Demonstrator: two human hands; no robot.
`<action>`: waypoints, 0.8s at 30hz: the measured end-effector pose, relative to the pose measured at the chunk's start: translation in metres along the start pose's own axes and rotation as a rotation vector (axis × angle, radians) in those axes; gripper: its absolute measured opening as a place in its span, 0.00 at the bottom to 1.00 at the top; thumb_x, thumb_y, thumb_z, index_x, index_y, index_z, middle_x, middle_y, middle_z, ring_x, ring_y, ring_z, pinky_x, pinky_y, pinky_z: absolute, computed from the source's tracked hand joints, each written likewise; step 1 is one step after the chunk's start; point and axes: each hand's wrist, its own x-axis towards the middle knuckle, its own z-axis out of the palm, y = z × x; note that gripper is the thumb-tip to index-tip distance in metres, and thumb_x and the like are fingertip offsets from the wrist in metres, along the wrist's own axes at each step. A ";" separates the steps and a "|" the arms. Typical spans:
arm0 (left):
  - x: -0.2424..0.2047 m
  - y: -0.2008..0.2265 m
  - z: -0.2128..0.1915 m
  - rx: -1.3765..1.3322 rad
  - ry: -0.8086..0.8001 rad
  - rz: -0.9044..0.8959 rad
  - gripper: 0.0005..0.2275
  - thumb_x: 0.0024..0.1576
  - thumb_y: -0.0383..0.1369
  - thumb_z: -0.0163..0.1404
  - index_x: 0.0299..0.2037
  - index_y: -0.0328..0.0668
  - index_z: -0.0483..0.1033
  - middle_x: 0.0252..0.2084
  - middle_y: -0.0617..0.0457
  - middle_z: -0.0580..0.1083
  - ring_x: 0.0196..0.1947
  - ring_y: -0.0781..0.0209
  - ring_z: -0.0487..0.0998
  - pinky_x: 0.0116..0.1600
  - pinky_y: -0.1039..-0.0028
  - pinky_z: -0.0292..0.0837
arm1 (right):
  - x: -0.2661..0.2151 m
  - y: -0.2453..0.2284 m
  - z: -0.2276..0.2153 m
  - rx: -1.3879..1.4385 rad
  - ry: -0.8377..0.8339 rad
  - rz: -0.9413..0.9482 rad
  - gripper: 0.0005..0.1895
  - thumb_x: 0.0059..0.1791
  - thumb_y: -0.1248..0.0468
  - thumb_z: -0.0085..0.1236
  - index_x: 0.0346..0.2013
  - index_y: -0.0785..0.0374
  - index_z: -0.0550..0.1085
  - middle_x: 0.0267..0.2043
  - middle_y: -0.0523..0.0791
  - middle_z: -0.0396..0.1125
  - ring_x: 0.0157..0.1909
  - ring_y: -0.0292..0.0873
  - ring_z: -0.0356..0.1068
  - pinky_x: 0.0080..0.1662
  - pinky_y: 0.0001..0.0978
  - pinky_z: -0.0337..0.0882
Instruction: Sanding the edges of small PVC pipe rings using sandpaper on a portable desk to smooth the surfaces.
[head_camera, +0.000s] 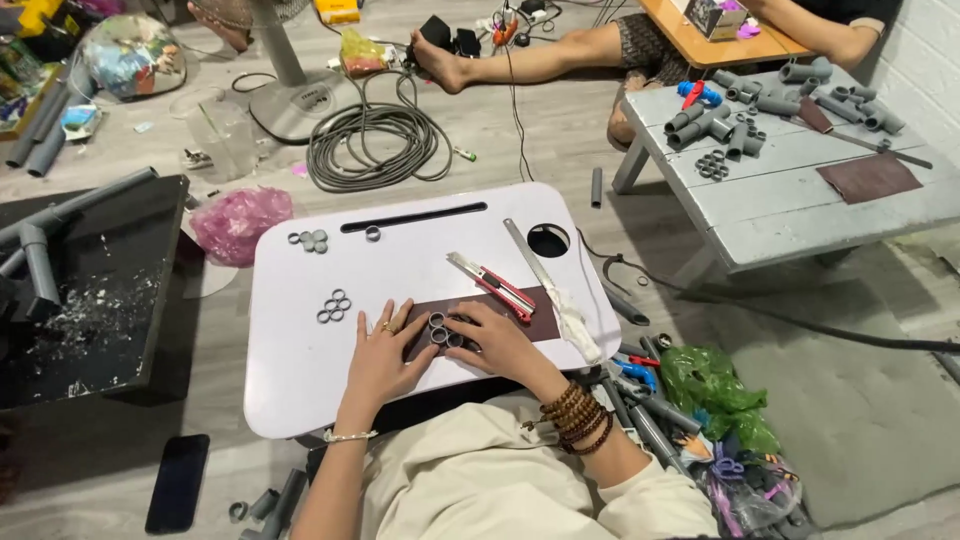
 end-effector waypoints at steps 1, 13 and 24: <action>0.000 0.001 -0.002 0.004 0.006 -0.001 0.28 0.60 0.61 0.44 0.71 0.73 0.68 0.78 0.59 0.60 0.80 0.49 0.53 0.79 0.38 0.36 | 0.001 0.001 0.000 0.008 0.015 -0.014 0.25 0.53 0.48 0.62 0.61 0.55 0.76 0.59 0.48 0.70 0.66 0.54 0.69 0.68 0.45 0.68; -0.003 0.008 -0.011 -0.003 -0.017 -0.007 0.28 0.61 0.59 0.44 0.71 0.71 0.67 0.78 0.58 0.60 0.80 0.49 0.53 0.79 0.38 0.36 | 0.008 -0.014 -0.015 0.034 0.029 -0.048 0.19 0.54 0.53 0.60 0.58 0.55 0.77 0.55 0.48 0.72 0.63 0.56 0.71 0.58 0.45 0.77; -0.002 0.009 -0.011 -0.049 0.027 0.000 0.27 0.61 0.59 0.45 0.70 0.69 0.70 0.77 0.56 0.62 0.79 0.48 0.55 0.79 0.39 0.35 | 0.040 -0.012 -0.020 0.113 0.096 0.136 0.17 0.59 0.61 0.50 0.63 0.59 0.73 0.39 0.49 0.76 0.42 0.52 0.79 0.43 0.41 0.79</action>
